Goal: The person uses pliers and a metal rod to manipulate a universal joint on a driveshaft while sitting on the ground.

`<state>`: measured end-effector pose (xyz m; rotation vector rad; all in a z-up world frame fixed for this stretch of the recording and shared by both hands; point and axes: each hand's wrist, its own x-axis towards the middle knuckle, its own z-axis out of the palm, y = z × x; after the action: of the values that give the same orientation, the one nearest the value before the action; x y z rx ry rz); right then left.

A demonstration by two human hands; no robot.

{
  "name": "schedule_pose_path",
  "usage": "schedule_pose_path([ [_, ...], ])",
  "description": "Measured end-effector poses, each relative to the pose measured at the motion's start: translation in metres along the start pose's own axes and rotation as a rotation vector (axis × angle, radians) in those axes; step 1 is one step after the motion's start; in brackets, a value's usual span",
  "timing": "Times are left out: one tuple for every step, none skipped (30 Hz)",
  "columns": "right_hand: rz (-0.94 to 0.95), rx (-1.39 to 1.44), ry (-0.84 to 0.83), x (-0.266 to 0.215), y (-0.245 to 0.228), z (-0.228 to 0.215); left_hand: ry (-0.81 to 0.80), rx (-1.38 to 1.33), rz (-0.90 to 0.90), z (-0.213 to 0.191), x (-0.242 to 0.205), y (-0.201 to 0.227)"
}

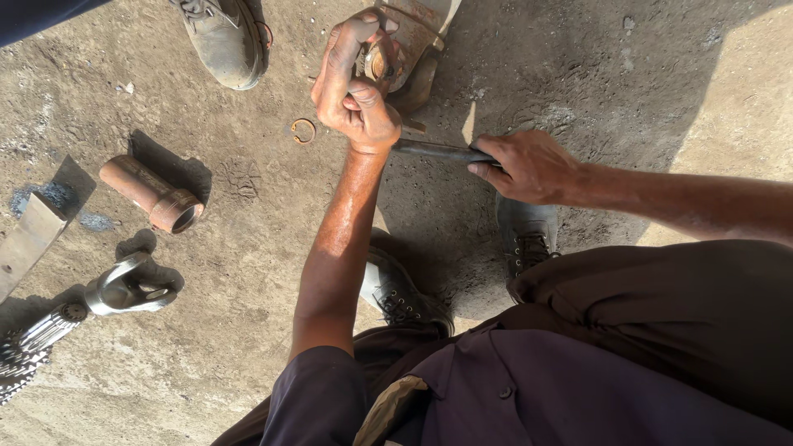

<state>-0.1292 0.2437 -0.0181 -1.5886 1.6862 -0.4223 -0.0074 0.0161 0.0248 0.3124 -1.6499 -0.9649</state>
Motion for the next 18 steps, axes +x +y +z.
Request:
schedule_pose_path([
  [0.012, -0.002, -0.004, 0.002, 0.001, 0.0, -0.035, 0.017, -0.026, -0.004, 0.001, 0.002],
  [0.01, -0.001, 0.0, 0.002, 0.001, 0.001, -0.068, 0.036, -0.056, -0.009, -0.001, 0.007],
  [0.009, 0.0, 0.004, 0.001, 0.002, 0.001, -0.101, 0.056, -0.087, -0.012, -0.002, 0.011],
  [0.008, -0.001, 0.008, 0.002, 0.003, 0.001, -0.138, 0.063, -0.074, -0.013, -0.001, 0.012],
  [-0.011, 0.015, 0.037, 0.002, 0.005, 0.001, -0.175, 0.07, -0.062, -0.013, 0.0, 0.013],
  [-0.03, 0.03, 0.067, 0.003, 0.006, 0.002, -0.212, 0.077, -0.048, -0.013, 0.002, 0.014],
  [-0.049, 0.046, 0.096, 0.003, 0.007, 0.001, -0.231, 0.075, -0.047, -0.013, 0.004, 0.016],
  [-0.051, 0.048, 0.103, 0.002, 0.008, 0.0, -0.251, 0.075, -0.05, -0.013, 0.007, 0.018],
  [-0.052, 0.05, 0.109, 0.002, 0.008, -0.001, -0.271, 0.076, -0.052, -0.013, 0.01, 0.02],
  [-0.056, 0.051, 0.117, 0.002, 0.008, -0.003, -0.274, 0.058, -0.083, -0.014, 0.013, 0.022],
  [-0.038, 0.04, 0.108, 0.002, 0.007, -0.004, -0.278, 0.041, -0.114, -0.014, 0.015, 0.025],
  [-0.018, 0.029, 0.099, 0.001, 0.007, -0.005, -0.283, 0.021, -0.147, -0.014, 0.017, 0.029],
  [0.003, 0.019, 0.089, 0.0, 0.006, -0.007, -0.294, 0.005, -0.198, -0.015, 0.02, 0.032],
  [-0.002, 0.024, 0.095, 0.0, 0.006, -0.008, -0.307, -0.011, -0.247, -0.017, 0.023, 0.036],
  [-0.006, 0.028, 0.101, 0.001, 0.006, -0.008, -0.319, -0.028, -0.297, -0.018, 0.027, 0.039],
  [-0.01, 0.034, 0.105, 0.0, 0.007, -0.008, -0.332, -0.029, -0.313, -0.02, 0.03, 0.043],
  [-0.012, 0.033, 0.108, 0.0, 0.007, -0.008, -0.345, -0.031, -0.329, -0.022, 0.033, 0.046],
  [-0.015, 0.032, 0.109, -0.001, 0.008, -0.008, -0.357, -0.032, -0.346, -0.024, 0.037, 0.048],
])
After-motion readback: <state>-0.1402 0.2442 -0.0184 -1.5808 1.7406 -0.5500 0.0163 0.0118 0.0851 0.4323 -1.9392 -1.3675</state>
